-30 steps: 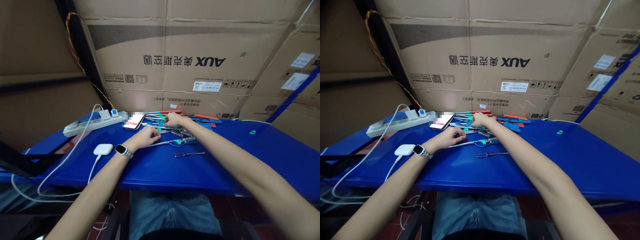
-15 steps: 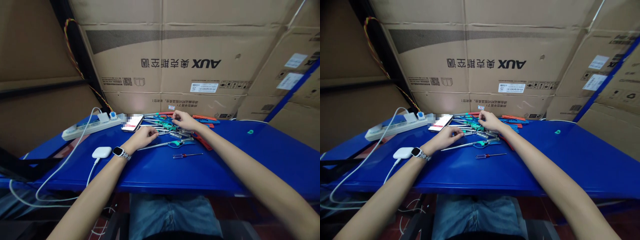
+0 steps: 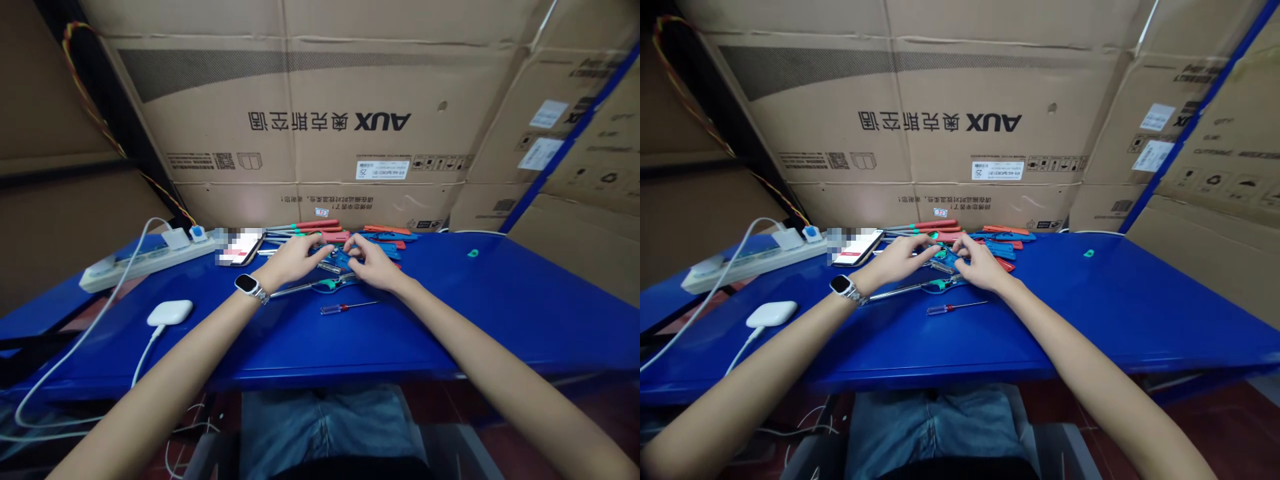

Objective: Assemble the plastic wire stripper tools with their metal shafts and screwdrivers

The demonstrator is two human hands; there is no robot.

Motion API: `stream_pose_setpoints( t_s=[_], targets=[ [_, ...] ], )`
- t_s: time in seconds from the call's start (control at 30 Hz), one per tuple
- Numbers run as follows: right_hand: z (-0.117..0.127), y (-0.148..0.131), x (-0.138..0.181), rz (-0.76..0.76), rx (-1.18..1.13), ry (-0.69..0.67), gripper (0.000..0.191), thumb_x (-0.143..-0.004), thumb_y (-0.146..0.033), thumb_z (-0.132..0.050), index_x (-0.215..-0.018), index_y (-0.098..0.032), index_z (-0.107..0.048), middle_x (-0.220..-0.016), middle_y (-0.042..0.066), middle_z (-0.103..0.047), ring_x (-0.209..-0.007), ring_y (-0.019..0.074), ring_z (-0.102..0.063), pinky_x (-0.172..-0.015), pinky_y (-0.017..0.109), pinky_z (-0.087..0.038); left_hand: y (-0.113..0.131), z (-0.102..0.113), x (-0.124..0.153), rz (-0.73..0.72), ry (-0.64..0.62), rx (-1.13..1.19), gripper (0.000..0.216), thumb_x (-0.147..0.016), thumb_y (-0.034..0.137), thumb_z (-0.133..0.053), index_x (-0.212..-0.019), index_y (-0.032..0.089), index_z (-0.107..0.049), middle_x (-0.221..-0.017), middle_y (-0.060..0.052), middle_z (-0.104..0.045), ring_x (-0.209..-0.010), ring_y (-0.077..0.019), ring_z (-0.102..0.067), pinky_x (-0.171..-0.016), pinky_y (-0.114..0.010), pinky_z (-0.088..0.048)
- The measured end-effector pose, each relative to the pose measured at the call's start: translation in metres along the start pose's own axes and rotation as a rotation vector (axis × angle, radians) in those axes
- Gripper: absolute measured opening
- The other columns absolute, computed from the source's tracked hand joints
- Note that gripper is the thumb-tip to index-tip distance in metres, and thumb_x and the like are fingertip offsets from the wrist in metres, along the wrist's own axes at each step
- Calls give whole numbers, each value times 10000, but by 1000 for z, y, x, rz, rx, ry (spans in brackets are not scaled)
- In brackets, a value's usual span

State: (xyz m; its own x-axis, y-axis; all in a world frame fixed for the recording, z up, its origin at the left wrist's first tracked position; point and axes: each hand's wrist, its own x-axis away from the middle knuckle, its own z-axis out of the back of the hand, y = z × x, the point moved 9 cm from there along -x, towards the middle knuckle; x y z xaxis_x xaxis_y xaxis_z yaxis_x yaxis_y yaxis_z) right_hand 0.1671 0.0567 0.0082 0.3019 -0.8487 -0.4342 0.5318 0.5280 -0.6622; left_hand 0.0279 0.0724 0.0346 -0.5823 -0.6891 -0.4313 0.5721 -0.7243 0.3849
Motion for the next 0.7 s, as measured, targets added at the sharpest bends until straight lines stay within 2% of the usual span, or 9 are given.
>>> stream_pose_setpoints(
  t_s=[0.07,0.17,0.27,0.37,0.47,0.53,0.6,0.7],
  targets=[
    [0,-1,1,8,-23,20,205,-708,-171,-473,-909,-215,-480,-720,-42,-541,-626,121,-487,-638,255,-391,-2,-10,-2,7,-76,69,403,-1006,469,-410,-863,170,-639,-739,-19,-649,-687,-172,-587,-657,-295,-410],
    [-3,0,1,1,-118,7,190,-693,-181,-513,-879,-209,-485,-820,-11,-577,-683,129,-549,-662,267,-436,-6,-13,3,-5,-97,165,412,-1008,440,-412,-806,162,-640,-648,2,-590,-613,-145,-540,-608,-273,-382],
    [-16,4,3,-114,-341,-107,185,-755,-251,-559,-901,-223,-449,-737,-37,-568,-607,130,-583,-612,265,-468,-10,-6,11,-23,-45,239,376,-994,446,-455,-869,161,-666,-704,-5,-615,-652,-146,-565,-636,-270,-414],
    [-30,1,7,-226,-490,-235,239,-874,-436,-546,-926,-216,-468,-661,-37,-597,-472,103,-516,-508,234,-414,-10,0,14,-38,2,296,365,-992,451,-462,-936,164,-680,-827,-34,-676,-721,-157,-603,-685,-281,-453],
    [-32,1,8,-277,-502,-247,418,-894,-603,-519,-908,-186,-544,-672,-10,-615,-446,76,-438,-452,216,-322,-9,3,15,-23,42,278,375,-987,483,-462,-1036,176,-671,-964,-60,-705,-808,-179,-628,-711,-295,-464],
    [-27,5,6,-268,-478,-223,495,-869,-667,-527,-837,-175,-567,-655,-13,-587,-471,75,-427,-472,222,-330,-14,5,17,48,67,222,422,-978,533,-450,-1102,175,-636,-942,-61,-698,-785,-185,-621,-699,-307,-456],
    [-19,10,2,-223,-419,-191,549,-854,-709,-520,-752,-172,-569,-615,-23,-550,-490,79,-415,-511,236,-354,-21,1,19,128,32,176,506,-918,607,-512,-1144,160,-584,-904,-59,-680,-754,-189,-610,-680,-313,-448],
    [-2,20,-2,-175,-336,-109,585,-828,-739,-530,-692,-172,-576,-571,-33,-511,-505,89,-399,-533,252,-347,-27,-19,25,185,-145,162,712,-723,680,-701,-1161,144,-531,-946,-75,-663,-790,-209,-620,-665,-308,-453]
  ],
)
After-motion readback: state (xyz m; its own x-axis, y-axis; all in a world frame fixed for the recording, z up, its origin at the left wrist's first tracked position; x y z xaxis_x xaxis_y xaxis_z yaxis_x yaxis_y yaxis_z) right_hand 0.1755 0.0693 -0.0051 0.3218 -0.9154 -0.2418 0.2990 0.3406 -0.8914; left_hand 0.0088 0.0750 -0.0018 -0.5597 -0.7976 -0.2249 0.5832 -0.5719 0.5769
